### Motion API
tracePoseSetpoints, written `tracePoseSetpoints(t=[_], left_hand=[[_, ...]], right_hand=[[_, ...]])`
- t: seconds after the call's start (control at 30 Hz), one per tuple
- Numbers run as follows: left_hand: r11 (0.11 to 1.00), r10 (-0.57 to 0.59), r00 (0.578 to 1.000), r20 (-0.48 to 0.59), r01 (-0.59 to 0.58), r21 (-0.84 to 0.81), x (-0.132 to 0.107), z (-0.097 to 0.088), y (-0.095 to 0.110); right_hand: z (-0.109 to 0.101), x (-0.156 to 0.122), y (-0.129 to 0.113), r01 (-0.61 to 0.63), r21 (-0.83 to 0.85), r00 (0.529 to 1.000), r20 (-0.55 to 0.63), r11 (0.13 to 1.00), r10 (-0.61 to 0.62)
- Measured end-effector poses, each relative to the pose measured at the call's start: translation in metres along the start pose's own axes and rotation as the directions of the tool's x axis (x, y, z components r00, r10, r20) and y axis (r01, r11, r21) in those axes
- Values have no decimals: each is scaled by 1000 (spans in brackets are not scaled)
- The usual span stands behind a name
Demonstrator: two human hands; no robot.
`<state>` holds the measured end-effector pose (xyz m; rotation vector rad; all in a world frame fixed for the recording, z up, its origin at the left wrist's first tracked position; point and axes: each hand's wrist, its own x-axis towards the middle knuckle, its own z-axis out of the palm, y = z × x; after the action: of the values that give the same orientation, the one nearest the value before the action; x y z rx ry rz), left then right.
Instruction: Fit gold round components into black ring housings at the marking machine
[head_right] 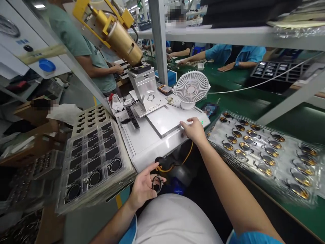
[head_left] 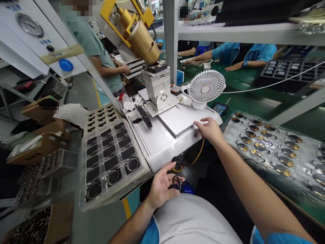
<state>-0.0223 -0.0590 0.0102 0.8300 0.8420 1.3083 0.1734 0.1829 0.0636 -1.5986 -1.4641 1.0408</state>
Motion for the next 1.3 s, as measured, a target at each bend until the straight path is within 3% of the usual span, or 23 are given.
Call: tracePoseSetpoints(t=[0.07, 0.13, 0.23, 0.3, 0.37, 0.43, 0.57, 0.67, 0.77, 1.03, 1.2, 1.3], left_hand=[[988, 67, 998, 2, -66, 141, -2, 0, 0], [934, 150, 988, 24, -150, 326, -1, 2, -2], [737, 226, 964, 139, -263, 622, 5, 8, -5], [562, 197, 950, 244, -313, 766, 11, 13, -7], [443, 138, 936, 323, -351, 825, 15, 17, -8], [453, 135, 921, 365, -385, 804, 17, 19, -8], [700, 231, 928, 292, -367, 612, 16, 14, -8], [786, 232, 936, 266, -341, 516, 16, 9, -5], [728, 223, 920, 322, -377, 573, 18, 4, -2], [383, 132, 891, 435, -450, 807, 26, 0, 7], [339, 126, 880, 459, -473, 813, 28, 0, 14], [393, 144, 884, 445, -464, 794, 28, 1, 14]], right_hand=[[-1, -29, 9, 53, 109, 998, 17, 993, -55], [5, -65, 17, 50, 242, 980, 176, 969, -95], [22, -118, 26, -93, 408, 901, 423, 908, -98], [32, -139, 29, -136, 492, 909, 406, 860, -89], [37, -146, 29, -127, 531, 944, 323, 838, -61], [34, -144, 28, -131, 538, 956, 292, 833, -39], [20, -136, 23, -184, 521, 914, 403, 833, -51], [14, -135, 20, -217, 467, 884, 467, 857, -31], [11, -135, 20, -229, 421, 884, 468, 877, 6], [9, -134, 21, -309, 476, 867, 496, 823, 39], [10, -139, 21, -313, 527, 881, 471, 790, 35], [10, -141, 21, -307, 540, 893, 449, 784, 40]])
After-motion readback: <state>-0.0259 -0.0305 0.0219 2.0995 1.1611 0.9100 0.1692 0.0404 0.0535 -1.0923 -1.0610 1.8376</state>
